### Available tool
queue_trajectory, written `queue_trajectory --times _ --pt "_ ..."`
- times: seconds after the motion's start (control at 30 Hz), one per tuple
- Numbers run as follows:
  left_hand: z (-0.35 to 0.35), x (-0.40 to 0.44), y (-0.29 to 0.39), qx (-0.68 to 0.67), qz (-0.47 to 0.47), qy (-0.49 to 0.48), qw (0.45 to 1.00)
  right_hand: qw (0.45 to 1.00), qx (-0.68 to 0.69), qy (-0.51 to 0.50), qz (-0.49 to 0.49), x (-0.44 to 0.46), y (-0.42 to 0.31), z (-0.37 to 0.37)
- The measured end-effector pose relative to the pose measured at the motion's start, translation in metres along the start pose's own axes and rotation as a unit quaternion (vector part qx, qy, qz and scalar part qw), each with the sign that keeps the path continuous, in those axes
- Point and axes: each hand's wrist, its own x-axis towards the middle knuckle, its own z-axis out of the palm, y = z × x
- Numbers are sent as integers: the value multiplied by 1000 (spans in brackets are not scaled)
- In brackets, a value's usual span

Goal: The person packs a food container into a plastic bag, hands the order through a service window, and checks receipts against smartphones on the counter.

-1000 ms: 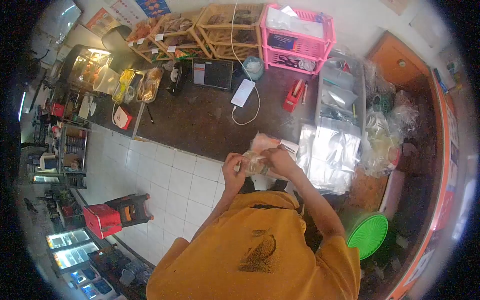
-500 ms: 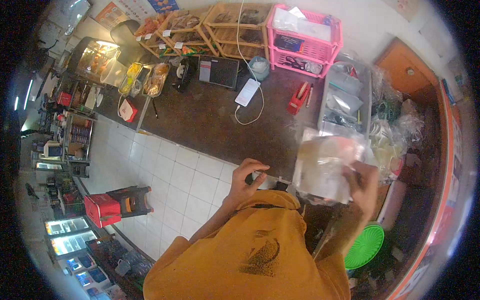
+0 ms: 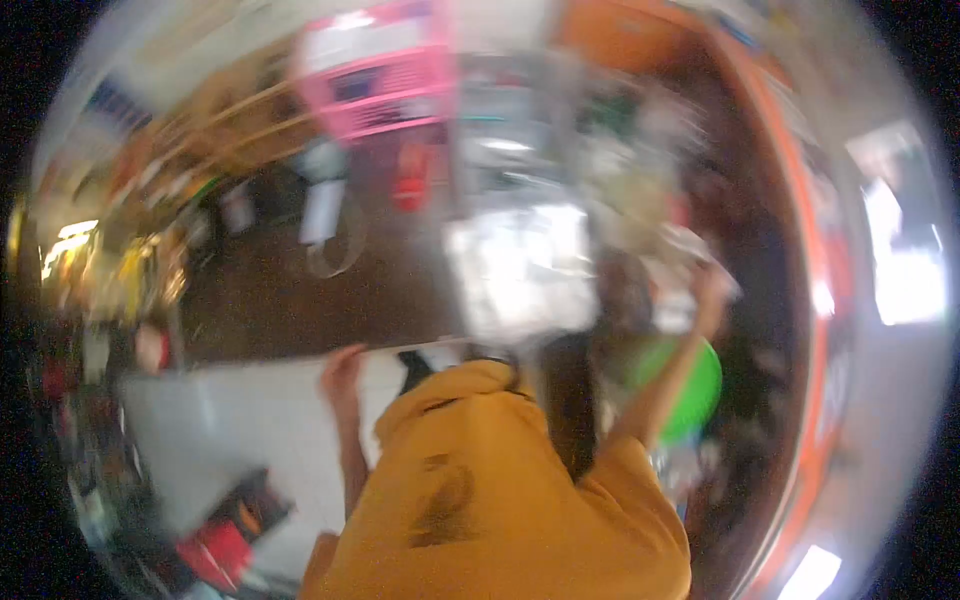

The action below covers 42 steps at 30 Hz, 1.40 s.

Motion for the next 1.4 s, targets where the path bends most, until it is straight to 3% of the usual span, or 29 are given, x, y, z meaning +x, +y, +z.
queue_trajectory --times 0.03,0.07,0.1,0.17,0.23,0.37,0.47,0.5,0.6,0.67,0.7,0.73,0.77,0.8,0.83,0.87,0.93,1.03,1.13,1.23,1.33,1.4 --pt "-4 0 -6 24 9 0 1000 996 59 14 64 -20 -40 -24" --pt "0 1 1 -29 -63 15 998 994 4 58 97 -14 -20 0" --pt "1 0 5 -30 -62 0 998 981 83 55 168 -15 -20 11" --pt "9 -4 7 -37 -65 -21 997 954 219 20 206 -17 -5 33" --pt "12 -3 12 -55 -77 -42 995 892 359 -35 272 -30 -27 21" --pt "32 4 19 -17 -68 -100 993 879 384 -36 281 -23 -16 34" --pt "55 8 38 3 -71 -120 990 956 216 74 183 -20 -6 33" --pt "60 9 41 -2 -68 -125 990 958 220 113 145 -42 -44 -24" --pt "64 6 33 -12 -73 -121 990 892 338 255 159 -68 -67 -56" --pt "64 -1 24 -3 -93 -121 988 897 369 229 84 -100 -113 -70" --pt "64 -5 22 7 -107 -124 986 933 312 168 58 -118 -130 -57" --pt "64 -9 20 18 -118 -128 985 938 327 67 100 -145 -184 -73" --pt "64 -14 15 5 -128 -136 982 928 370 42 26 -165 -202 -48" --pt "64 -18 11 -6 -138 -145 980 921 359 -152 4 -179 -227 -60" --pt "64 -21 9 -17 -147 -154 977 878 397 -240 -117 -198 -229 -15" --pt "66 -24 11 -7 -159 -156 975 857 335 -378 -104 -210 -248 -14" --pt "70 -28 17 16 -185 -159 970 869 231 -409 -154 -240 -271 4" --pt "69 -24 14 60 -183 -173 966 849 355 -373 -115 -269 -276 24" --pt "84 -22 28 93 -190 -173 962 850 379 -351 -98 -271 -256 33" --pt "90 -24 29 95 -193 -180 960 898 275 -340 -48 -258 -228 48" --pt "90 -28 18 89 -205 -213 951 925 300 -232 11 -247 -202 38" --pt "86 -32 18 88 -217 -227 945 933 286 -217 36 -241 -198 32"
